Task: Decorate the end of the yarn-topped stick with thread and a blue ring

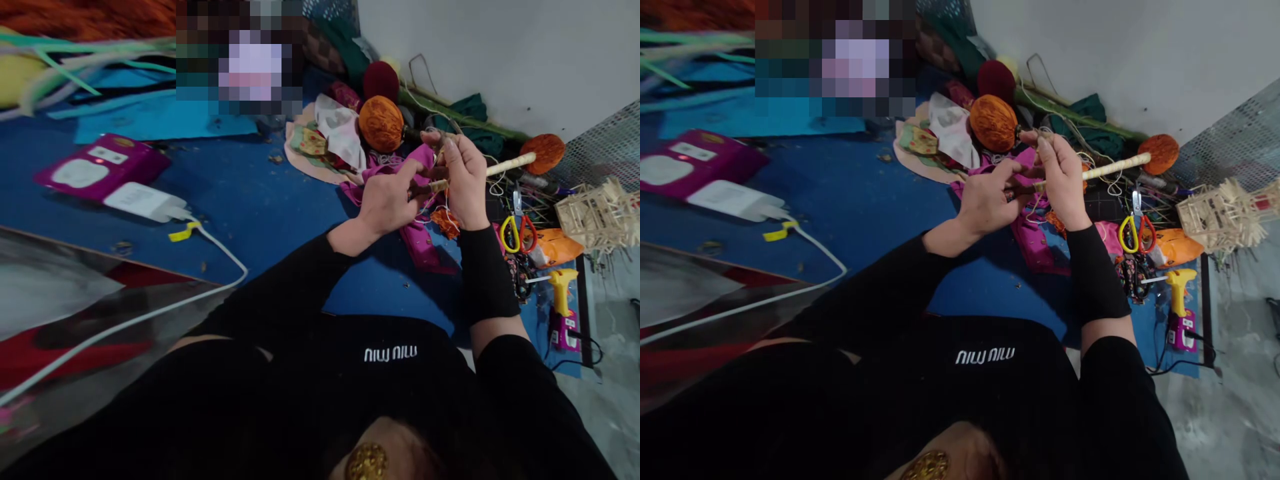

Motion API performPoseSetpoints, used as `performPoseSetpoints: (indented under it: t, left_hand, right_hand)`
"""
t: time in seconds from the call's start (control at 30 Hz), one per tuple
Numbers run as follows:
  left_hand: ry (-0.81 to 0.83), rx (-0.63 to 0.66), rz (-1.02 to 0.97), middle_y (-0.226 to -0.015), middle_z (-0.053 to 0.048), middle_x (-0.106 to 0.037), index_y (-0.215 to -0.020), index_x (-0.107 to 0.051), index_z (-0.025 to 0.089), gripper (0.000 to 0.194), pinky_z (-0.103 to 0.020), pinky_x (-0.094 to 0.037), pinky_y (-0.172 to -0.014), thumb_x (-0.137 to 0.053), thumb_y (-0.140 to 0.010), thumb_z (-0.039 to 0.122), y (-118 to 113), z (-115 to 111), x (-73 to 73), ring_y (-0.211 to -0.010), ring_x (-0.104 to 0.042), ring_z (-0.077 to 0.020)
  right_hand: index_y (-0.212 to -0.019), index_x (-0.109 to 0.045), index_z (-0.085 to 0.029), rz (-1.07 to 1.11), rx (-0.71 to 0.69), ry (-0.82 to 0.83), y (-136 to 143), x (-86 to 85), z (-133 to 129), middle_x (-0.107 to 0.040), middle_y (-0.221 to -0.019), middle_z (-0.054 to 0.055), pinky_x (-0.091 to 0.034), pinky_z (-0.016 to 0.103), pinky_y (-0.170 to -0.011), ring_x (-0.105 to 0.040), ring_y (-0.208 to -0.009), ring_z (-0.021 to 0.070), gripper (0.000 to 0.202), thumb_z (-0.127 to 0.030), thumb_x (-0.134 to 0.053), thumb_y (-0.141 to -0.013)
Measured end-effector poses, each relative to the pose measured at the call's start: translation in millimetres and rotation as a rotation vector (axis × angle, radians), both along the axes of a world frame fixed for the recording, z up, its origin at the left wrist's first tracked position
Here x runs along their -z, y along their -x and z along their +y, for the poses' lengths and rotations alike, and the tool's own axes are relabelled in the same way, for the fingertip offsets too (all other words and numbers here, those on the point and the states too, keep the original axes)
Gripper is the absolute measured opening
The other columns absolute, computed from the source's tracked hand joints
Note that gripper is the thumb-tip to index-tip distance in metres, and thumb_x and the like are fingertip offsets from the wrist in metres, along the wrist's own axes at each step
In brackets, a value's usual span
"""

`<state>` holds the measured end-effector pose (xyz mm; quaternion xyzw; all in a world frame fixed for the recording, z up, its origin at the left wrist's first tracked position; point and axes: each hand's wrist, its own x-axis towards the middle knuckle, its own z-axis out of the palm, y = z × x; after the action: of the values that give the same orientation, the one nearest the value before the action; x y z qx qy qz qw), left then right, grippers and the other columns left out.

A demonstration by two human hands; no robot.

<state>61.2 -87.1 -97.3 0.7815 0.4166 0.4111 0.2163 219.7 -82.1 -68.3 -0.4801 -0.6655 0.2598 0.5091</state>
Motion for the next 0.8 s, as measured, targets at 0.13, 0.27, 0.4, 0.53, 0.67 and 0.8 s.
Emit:
performPoseSetpoints:
  t: [0.13, 0.27, 0.4, 0.53, 0.67, 0.8]
  left_hand:
    - [-0.022, -0.024, 0.153, -0.092, -0.006, -0.082, -0.126, -0.068, 0.019, 0.041, -0.031, -0.052, -0.072, -0.066, -0.089, 0.039, 1.2, 0.6, -1.1, -0.084, -0.077, -0.0239]
    - [0.018, -0.025, 0.169, -0.091, -0.008, -0.080, -0.125, -0.070, 0.017, 0.042, -0.033, -0.052, -0.076, -0.064, -0.091, 0.041, 1.3, 0.0, -2.5, -0.086, -0.075, -0.0254]
    - [0.056, -0.050, 0.111, -0.083, -0.010, -0.078, -0.098, -0.079, 0.016, 0.034, -0.034, -0.046, -0.069, -0.062, -0.092, 0.044, -0.2, -1.2, -1.6, -0.077, -0.070, -0.0256]
    - [0.137, -0.040, -0.009, -0.075, -0.008, -0.075, -0.087, -0.080, 0.016, 0.028, -0.032, -0.037, -0.063, -0.066, -0.087, 0.040, -0.7, 2.6, 0.7, -0.069, -0.063, -0.0217]
    - [0.337, 0.110, -0.150, -0.069, -0.004, -0.072, -0.077, -0.074, 0.014, 0.020, -0.027, -0.037, -0.060, -0.071, -0.078, 0.033, 0.0, 8.6, 2.5, -0.064, -0.057, -0.0159]
    - [0.680, 0.268, -0.443, -0.058, -0.002, -0.065, -0.065, -0.066, 0.015, 0.031, -0.025, -0.036, -0.051, -0.082, -0.073, 0.041, -1.2, 10.1, 3.1, -0.049, -0.048, -0.0103]
  right_hand:
    - [-0.110, -0.064, -0.028, 0.020, 0.019, 0.071, 0.2, -0.8, 1.1, -0.068, -0.113, 0.003, -0.067, 0.031, -0.079, -0.069, -0.102, 0.0164, 0.057, -0.078, -0.040, -0.096]
    - [-0.108, -0.067, -0.027, 0.087, 0.030, 0.122, 3.9, -4.5, -0.7, -0.071, -0.118, 0.005, -0.066, 0.032, -0.075, -0.069, -0.084, 0.0149, 0.049, -0.071, -0.048, -0.097]
    - [-0.088, -0.062, -0.025, 0.054, 0.015, 0.107, 6.6, -2.3, -1.7, -0.071, -0.107, 0.003, -0.065, 0.032, -0.075, -0.067, -0.076, 0.0127, 0.049, -0.071, -0.049, -0.097]
    - [-0.086, -0.059, -0.024, -0.034, 0.000, 0.074, 6.7, 4.8, 1.4, -0.069, -0.104, 0.002, -0.066, 0.034, -0.079, -0.070, -0.087, 0.0137, 0.052, -0.073, -0.044, -0.098]
    - [-0.084, -0.058, -0.024, -0.053, -0.009, 0.085, 9.3, 9.0, 4.6, -0.069, -0.106, 0.003, -0.066, 0.035, -0.080, -0.071, -0.092, 0.0149, 0.051, -0.072, -0.047, -0.097]
    - [-0.081, -0.058, -0.025, -0.087, -0.042, 0.108, 14.8, 9.0, 4.5, -0.069, -0.103, 0.003, -0.065, 0.037, -0.084, -0.070, -0.095, 0.0161, 0.052, -0.072, -0.046, -0.098]
